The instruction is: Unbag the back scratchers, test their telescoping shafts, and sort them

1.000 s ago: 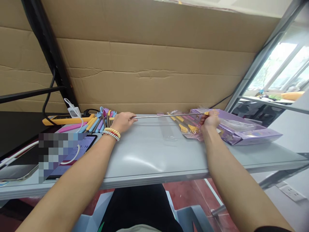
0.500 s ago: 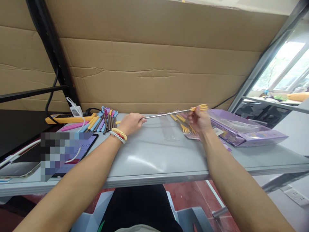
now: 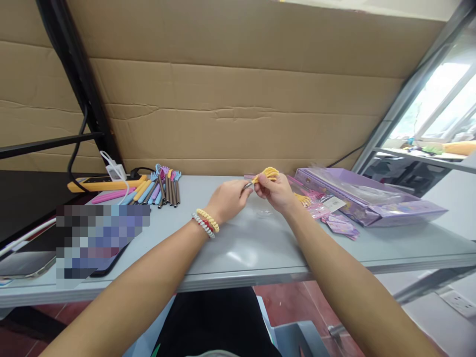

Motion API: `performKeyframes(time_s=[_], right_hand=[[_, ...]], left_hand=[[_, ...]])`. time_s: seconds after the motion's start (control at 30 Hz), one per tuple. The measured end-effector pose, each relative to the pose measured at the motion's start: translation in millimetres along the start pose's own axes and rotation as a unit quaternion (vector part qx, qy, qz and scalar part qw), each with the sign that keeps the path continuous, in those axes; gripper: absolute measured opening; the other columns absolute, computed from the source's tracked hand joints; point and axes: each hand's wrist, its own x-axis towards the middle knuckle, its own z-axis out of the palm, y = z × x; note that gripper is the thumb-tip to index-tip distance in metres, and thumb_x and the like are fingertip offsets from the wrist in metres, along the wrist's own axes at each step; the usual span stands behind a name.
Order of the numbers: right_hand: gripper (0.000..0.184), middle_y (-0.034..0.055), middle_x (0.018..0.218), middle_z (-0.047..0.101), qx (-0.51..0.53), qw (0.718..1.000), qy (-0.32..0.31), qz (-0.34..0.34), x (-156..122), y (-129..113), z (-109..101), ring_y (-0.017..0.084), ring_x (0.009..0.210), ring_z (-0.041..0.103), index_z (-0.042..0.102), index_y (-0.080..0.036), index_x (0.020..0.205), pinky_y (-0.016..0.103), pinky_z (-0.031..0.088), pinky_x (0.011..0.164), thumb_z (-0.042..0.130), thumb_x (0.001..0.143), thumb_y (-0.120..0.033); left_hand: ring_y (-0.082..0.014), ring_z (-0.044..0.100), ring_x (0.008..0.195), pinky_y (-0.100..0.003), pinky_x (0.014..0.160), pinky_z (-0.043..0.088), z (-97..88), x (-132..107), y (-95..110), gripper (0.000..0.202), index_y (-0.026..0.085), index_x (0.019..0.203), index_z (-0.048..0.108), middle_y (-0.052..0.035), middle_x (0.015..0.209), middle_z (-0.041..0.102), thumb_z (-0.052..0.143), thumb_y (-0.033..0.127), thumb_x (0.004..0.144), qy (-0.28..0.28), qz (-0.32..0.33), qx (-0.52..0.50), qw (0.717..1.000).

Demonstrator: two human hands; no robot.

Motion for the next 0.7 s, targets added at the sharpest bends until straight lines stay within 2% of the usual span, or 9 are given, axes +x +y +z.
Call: performKeyframes(time_s=[0.1, 0.17, 0.23, 0.3, 0.4, 0.47, 0.57, 0.63, 0.7], right_hand=[[0.035, -0.0022, 0.048, 0.054, 0.062, 0.993, 0.098, -0.006, 4, -4, -7, 0.006, 0.038, 0.044, 0.060, -0.014, 0.064, 0.018, 0.029, 0.033, 0.076, 0.063, -0.046], [0.033, -0.0037, 0.047, 0.053, 0.104, 0.986, 0.131, 0.013, 5, -3, -8, 0.006, 0.038, 0.044, 0.059, -0.015, 0.065, 0.017, 0.029, 0.033, 0.075, 0.065, -0.045], [0.031, -0.0025, 0.053, 0.057, 0.129, 0.985, 0.103, 0.048, 4, 1, -6, 0.007, 0.043, 0.049, 0.061, -0.016, 0.070, 0.018, 0.034, 0.037, 0.073, 0.066, -0.045], [0.031, 0.0006, 0.064, 0.063, 0.144, 0.986, 0.044, 0.074, 1, 4, -1, 0.011, 0.055, 0.057, 0.063, -0.017, 0.073, 0.022, 0.043, 0.047, 0.071, 0.067, -0.046], [0.030, 0.0039, 0.073, 0.066, 0.167, 0.983, -0.002, 0.079, -1, 5, 10, 0.016, 0.070, 0.062, 0.061, -0.017, 0.064, 0.030, 0.050, 0.063, 0.068, 0.070, -0.046], [0.031, 0.0028, 0.066, 0.063, 0.192, 0.978, 0.010, 0.078, 1, 1, 18, 0.017, 0.068, 0.062, 0.056, -0.018, 0.059, 0.031, 0.049, 0.066, 0.067, 0.072, -0.044], [0.028, -0.0025, 0.050, 0.051, 0.240, 0.967, 0.047, 0.077, 6, -9, 29, 0.014, 0.058, 0.058, 0.053, -0.020, 0.061, 0.031, 0.048, 0.063, 0.064, 0.074, -0.042], [0.026, -0.0060, 0.044, 0.041, 0.276, 0.956, 0.076, 0.071, 11, -13, 34, 0.011, 0.048, 0.051, 0.050, -0.021, 0.063, 0.029, 0.048, 0.059, 0.062, 0.075, -0.040], [0.027, -0.0085, 0.040, 0.032, 0.310, 0.941, 0.121, 0.069, 15, -12, 38, 0.008, 0.040, 0.040, 0.044, -0.021, 0.061, 0.026, 0.045, 0.054, 0.060, 0.076, -0.036]], left_hand=[[-0.0170, 0.059, 0.073, -0.027, 0.061, 0.038, 2.2, 0, -8, 0.024, 0.021, 0.089, 0.062, -0.0025, 0.080, 0.066, 0.043, 0.034, 0.090, -0.019, -0.043, -0.008, 0.999], [-0.0174, 0.059, 0.071, -0.027, 0.058, 0.036, 3.4, -2, -10, 0.028, 0.022, 0.089, 0.062, -0.0017, 0.076, 0.065, 0.039, 0.038, 0.091, -0.042, -0.064, -0.012, 0.997], [-0.0180, 0.059, 0.072, -0.027, 0.058, 0.036, 5.1, -3, -8, 0.031, 0.022, 0.089, 0.061, -0.0021, 0.078, 0.066, 0.036, 0.040, 0.092, -0.058, -0.064, -0.009, 0.996], [-0.0194, 0.061, 0.077, -0.028, 0.060, 0.038, 7.9, -4, -6, 0.033, 0.023, 0.091, 0.061, -0.0034, 0.084, 0.067, 0.033, 0.039, 0.093, -0.071, -0.059, -0.003, 0.996], [-0.0226, 0.062, 0.084, -0.030, 0.065, 0.041, 13.6, -3, -4, 0.031, 0.021, 0.097, 0.060, -0.0067, 0.092, 0.067, 0.032, 0.034, 0.093, -0.078, -0.081, 0.003, 0.994], [-0.0237, 0.062, 0.085, -0.031, 0.066, 0.041, 16.9, -2, -5, 0.030, 0.020, 0.098, 0.059, -0.0088, 0.093, 0.067, 0.033, 0.032, 0.092, -0.073, -0.104, 0.004, 0.992], [-0.0232, 0.063, 0.084, -0.031, 0.065, 0.042, 18.0, 0, -6, 0.028, 0.021, 0.101, 0.055, -0.0083, 0.095, 0.067, 0.031, 0.032, 0.093, -0.052, -0.116, -0.018, 0.992], [-0.0221, 0.063, 0.081, -0.030, 0.063, 0.041, 16.2, 0, -6, 0.028, 0.022, 0.101, 0.052, -0.0067, 0.093, 0.068, 0.027, 0.033, 0.094, -0.047, -0.115, -0.031, 0.992], [-0.0216, 0.063, 0.078, -0.030, 0.061, 0.040, 13.5, -1, -6, 0.027, 0.022, 0.095, 0.051, -0.0057, 0.089, 0.067, 0.027, 0.035, 0.094, -0.068, -0.111, -0.021, 0.991]])
